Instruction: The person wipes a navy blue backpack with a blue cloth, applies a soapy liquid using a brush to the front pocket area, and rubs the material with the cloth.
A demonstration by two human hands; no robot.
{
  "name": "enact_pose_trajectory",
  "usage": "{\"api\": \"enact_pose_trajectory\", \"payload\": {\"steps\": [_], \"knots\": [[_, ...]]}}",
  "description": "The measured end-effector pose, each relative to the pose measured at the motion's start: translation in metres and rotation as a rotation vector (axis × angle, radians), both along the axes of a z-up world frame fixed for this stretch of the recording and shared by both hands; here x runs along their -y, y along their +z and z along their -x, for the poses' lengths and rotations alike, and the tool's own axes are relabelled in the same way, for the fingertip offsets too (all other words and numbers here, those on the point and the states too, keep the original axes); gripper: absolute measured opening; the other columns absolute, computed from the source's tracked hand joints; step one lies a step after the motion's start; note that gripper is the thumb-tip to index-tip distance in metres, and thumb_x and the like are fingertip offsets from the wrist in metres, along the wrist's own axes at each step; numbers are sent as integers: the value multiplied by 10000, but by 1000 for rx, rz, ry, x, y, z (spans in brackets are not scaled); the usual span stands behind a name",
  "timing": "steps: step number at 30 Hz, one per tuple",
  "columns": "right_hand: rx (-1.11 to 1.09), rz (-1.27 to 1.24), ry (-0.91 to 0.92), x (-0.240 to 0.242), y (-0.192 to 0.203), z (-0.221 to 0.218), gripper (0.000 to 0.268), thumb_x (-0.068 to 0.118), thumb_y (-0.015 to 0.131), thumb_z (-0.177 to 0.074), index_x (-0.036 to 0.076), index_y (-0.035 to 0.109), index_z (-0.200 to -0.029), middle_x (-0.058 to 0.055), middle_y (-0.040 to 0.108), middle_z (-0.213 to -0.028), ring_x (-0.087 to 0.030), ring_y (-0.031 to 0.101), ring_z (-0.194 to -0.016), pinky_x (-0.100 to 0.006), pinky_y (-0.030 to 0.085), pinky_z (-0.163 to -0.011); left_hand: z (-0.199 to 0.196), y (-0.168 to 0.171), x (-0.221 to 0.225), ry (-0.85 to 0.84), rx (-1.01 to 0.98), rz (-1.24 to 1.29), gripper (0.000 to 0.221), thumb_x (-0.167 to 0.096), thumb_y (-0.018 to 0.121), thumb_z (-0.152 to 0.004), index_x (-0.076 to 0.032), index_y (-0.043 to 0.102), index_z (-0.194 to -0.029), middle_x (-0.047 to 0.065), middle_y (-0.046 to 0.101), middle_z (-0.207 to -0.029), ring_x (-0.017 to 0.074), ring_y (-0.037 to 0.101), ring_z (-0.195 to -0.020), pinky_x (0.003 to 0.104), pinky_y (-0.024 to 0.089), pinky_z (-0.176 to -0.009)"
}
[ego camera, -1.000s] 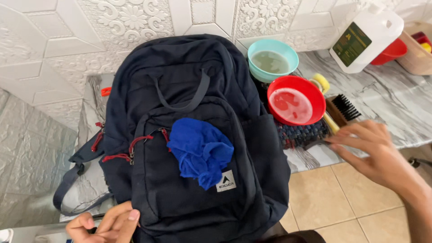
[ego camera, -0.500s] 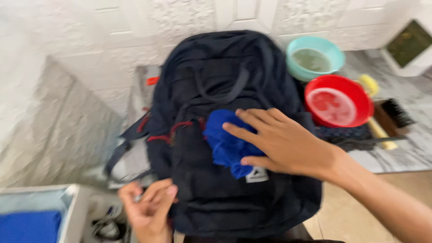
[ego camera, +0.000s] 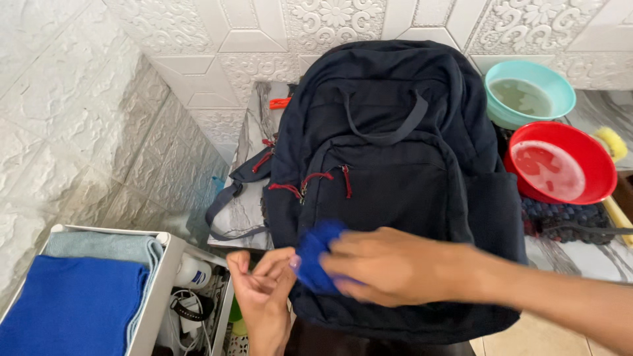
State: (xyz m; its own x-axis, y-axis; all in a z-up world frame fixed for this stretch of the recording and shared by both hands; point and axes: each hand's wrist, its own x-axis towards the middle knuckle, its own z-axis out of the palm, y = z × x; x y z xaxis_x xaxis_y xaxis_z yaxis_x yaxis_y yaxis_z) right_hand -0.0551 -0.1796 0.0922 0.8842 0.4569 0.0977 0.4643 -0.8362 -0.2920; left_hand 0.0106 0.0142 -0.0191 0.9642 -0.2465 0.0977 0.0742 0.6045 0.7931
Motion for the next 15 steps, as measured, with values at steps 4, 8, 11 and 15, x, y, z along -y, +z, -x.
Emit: {"api": "enact_pose_trajectory", "payload": {"steps": [4, 8, 11, 15], "knots": [[-313, -80, 193, 28, 45, 6, 90, 238, 610, -951, 150, 592, -942, -58, 641, -909, -295, 635, -861, -446, 473, -652, 2, 10, 3, 34, 17, -106, 636, 74, 734, -831, -201, 179, -974, 255, 692, -804, 183, 554, -626, 292, 482, -631], [269, -215, -104, 28, 59, -11, 194, 190, 621, -999, 55, 636, -1138, -75, 701, -1058, -252, 706, -921, -365, 539, -846, 3, 8, 6, 34, -22, -67, 626, 109, 716, -838, -202, 191, -980, 237, 690, -843, 141, 536, -669, 256, 420, -626], [314, -280, 268, 8, -8, -18, 261, 180, 546, -1070, -16, 648, -1209, -172, 680, -1212, -359, 639, -1047, -454, 524, -944, 0, 2, 7, 64, 8, 8, 635, 197, 656, -765, -198, 214, -993, 114, 528, -693, 123, 537, -662, 223, 448, -680], [-133, -245, 311, 15, 4, -3, 157, 144, 461, -1042, 55, 574, -1104, -139, 536, -946, -355, 547, -861, -467, 463, -745, 0, -7, 3, 61, -15, 69, 632, 207, 568, -698, -220, 220, -1008, 130, 561, -837, 79, 435, -589, 186, 368, -514]]}}
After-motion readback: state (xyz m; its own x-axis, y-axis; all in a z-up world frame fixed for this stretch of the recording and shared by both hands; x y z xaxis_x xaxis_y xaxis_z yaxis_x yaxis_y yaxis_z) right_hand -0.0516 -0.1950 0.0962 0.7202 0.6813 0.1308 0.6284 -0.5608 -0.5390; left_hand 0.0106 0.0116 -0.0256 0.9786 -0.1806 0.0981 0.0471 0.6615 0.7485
